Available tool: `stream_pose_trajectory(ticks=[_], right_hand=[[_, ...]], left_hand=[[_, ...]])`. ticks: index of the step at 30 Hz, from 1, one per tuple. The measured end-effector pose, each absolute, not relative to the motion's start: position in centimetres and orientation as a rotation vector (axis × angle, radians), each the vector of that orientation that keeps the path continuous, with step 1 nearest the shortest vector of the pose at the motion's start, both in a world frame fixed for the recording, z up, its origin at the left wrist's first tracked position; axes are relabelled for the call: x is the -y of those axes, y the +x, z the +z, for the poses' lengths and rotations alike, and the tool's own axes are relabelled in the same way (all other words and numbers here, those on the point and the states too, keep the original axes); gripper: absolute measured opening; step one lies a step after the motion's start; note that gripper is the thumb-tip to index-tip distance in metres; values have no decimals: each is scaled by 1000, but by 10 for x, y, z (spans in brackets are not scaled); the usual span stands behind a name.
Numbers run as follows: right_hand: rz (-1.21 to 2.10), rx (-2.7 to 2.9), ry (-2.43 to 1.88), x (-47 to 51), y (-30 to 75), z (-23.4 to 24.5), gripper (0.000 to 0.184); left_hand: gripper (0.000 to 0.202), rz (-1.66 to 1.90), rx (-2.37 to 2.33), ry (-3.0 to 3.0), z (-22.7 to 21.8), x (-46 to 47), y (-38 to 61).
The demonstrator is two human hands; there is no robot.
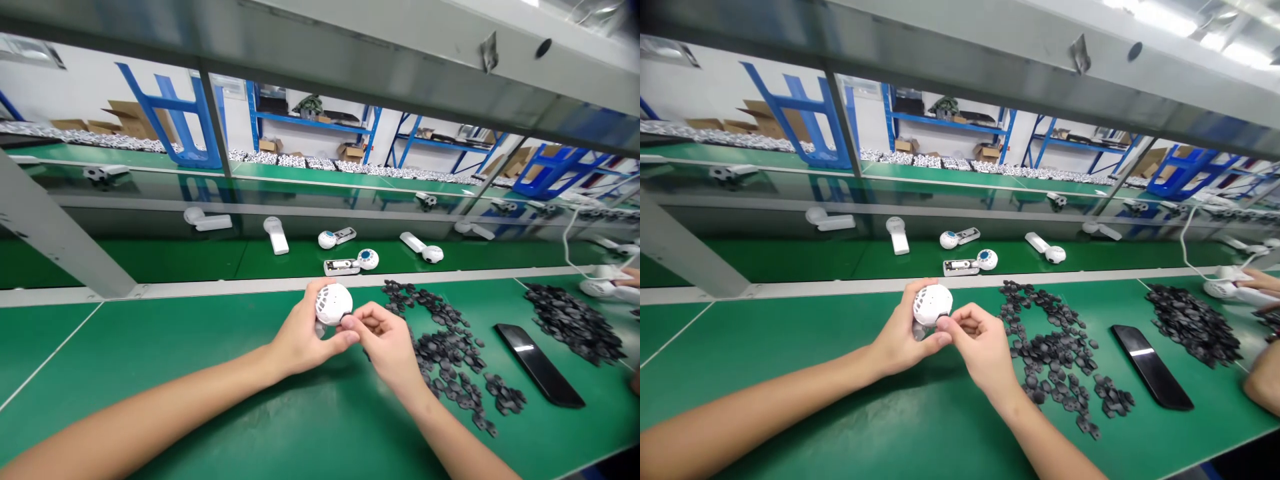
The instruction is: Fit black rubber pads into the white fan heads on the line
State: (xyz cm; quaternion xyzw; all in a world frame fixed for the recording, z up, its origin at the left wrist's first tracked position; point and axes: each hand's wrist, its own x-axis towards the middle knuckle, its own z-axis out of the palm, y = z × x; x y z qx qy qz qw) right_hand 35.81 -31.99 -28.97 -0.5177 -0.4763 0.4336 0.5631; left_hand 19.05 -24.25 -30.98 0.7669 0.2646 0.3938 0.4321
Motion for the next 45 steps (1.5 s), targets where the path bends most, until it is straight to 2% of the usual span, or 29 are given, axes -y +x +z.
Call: stream_pose_trajectory(ticks=[11,16,19,21,25,31,45], right_hand=[[855,1276,-1367,327,359,-283,36],[592,1259,-1320,323,356,-282,43],[537,1260,-1331,322,354,-282,40],[581,1242,-1336,322,355,-280,46],[801,1263,-1284,323,357,-279,70],[872,1322,-1220,323,360,-280,52],[720,1306,-1295,321,355,-288,56]], left_hand=[[87,981,-593,1994,-313,241,190],[83,965,-616,1986,-314,236,189],[81,974,-605,1977,-314,234,189],[80,974,-595,1966,-314,234,189],[82,985,-550,1977,-312,234,190],[80,1018,-495,1970,-312,235,190],[79,1038,-435,1945,-306,234,191]])
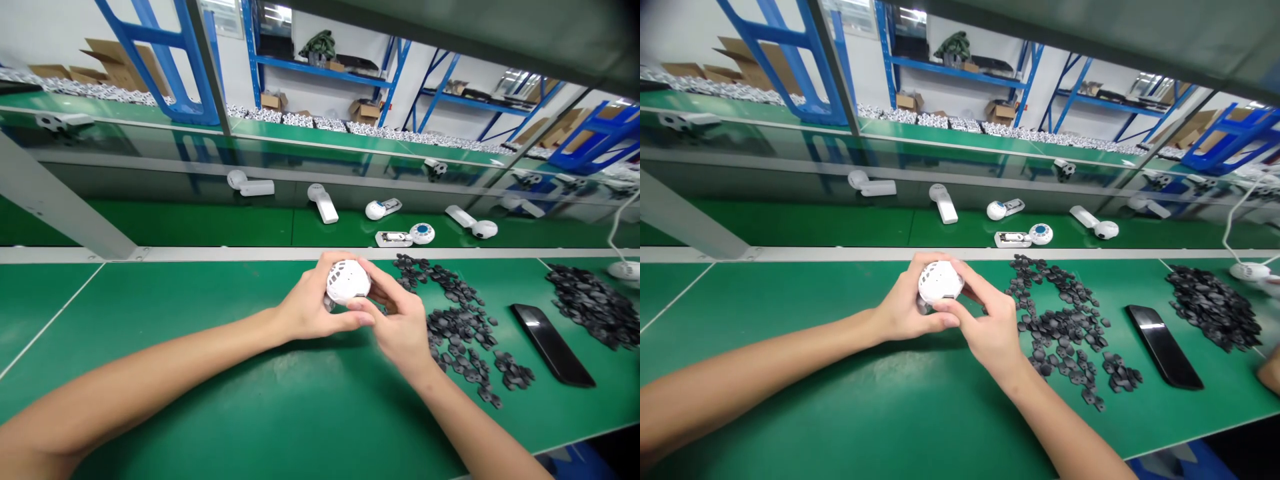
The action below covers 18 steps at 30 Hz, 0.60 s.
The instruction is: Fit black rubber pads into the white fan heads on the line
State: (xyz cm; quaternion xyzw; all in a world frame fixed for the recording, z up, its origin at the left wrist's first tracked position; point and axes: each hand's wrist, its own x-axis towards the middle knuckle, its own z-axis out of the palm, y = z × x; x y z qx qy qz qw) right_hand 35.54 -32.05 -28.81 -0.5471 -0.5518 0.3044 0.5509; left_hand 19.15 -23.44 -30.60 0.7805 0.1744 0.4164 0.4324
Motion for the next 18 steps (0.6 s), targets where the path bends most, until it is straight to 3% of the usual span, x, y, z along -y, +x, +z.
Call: stream_pose_trajectory(ticks=[7,18], right_hand=[[903,1271,-1207,328,355,-283,64],[925,1291,-1236,326,360,-276,65]], left_hand=[[81,924,-376,1938,-303,233,189],[81,921,-412,1939,-302,232,192]])
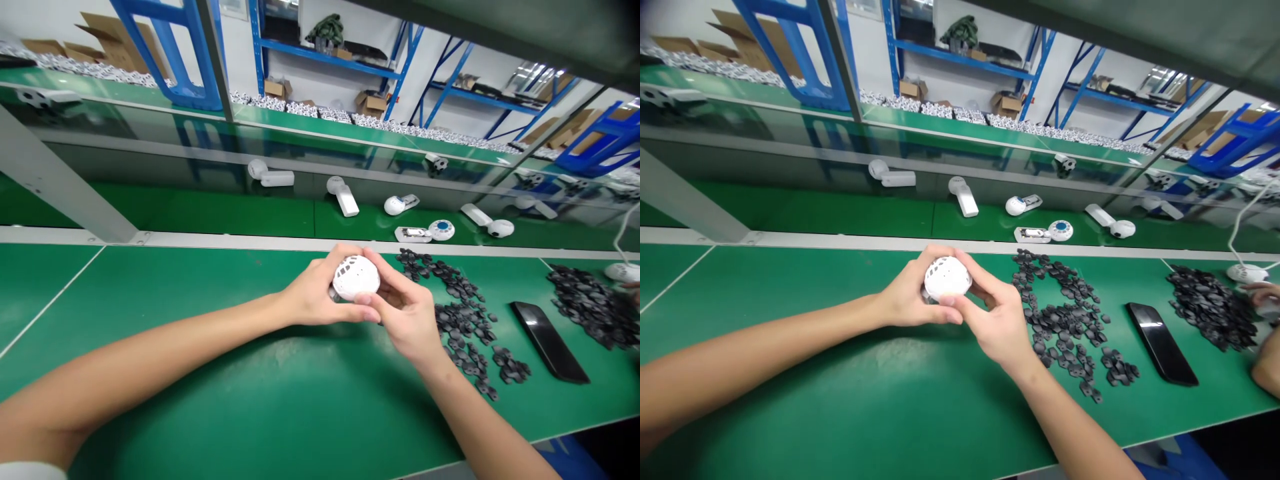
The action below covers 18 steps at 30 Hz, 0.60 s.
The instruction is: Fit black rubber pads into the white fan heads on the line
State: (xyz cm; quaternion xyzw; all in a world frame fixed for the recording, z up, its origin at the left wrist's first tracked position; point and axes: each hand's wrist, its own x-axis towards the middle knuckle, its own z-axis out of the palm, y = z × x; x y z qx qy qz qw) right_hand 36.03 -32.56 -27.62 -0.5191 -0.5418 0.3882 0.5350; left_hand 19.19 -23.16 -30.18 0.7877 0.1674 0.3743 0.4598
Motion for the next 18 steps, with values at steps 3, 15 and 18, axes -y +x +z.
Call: stream_pose_trajectory(ticks=[3,15,18], right_hand=[[909,1398,-1263,314,380,-277,50],[476,1994,-1926,296,477,-294,23],[439,1995,-2027,295,469,-296,28]], left_hand=[[78,920,-442,1919,-299,230,192],[72,1122,-514,2154,-299,228,190],[73,1138,-469,2207,-312,224,194]])
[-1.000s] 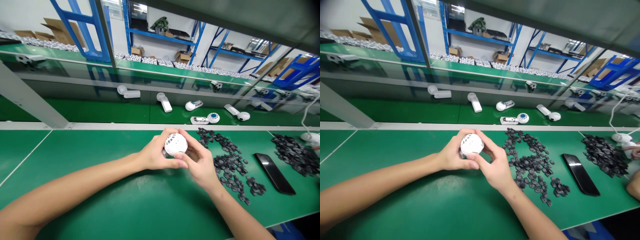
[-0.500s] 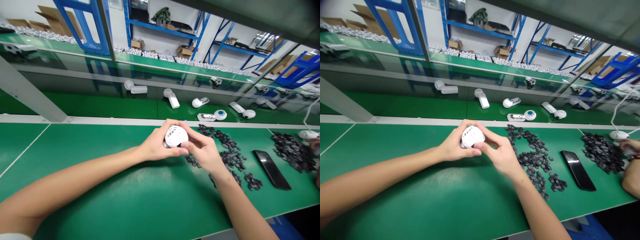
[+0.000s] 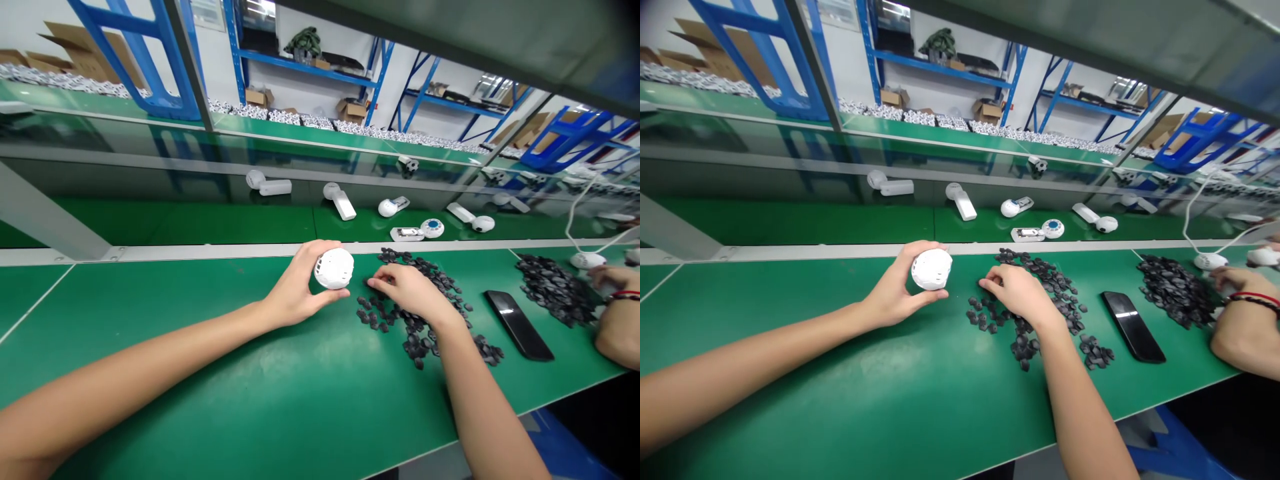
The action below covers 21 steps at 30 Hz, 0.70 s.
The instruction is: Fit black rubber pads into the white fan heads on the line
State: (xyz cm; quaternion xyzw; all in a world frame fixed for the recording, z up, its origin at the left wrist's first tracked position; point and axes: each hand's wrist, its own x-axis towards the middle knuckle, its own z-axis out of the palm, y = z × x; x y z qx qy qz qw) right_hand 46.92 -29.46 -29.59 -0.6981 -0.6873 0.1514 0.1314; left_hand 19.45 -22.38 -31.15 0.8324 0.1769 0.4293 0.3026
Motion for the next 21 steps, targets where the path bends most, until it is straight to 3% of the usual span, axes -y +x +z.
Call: stream_pose_trajectory(ticks=[5,13,21], right_hand=[[186,2049,-2180,287,450,-307,45],[190,2079,-2080,281,446,-311,31],[954,1791,-1510,294,430,-300,34]], left_hand=[[72,1140,-550,2309,-330,220,196],[74,827,-772,2077,-337,239,192],[64,902,-761,1903,-342,230,197]])
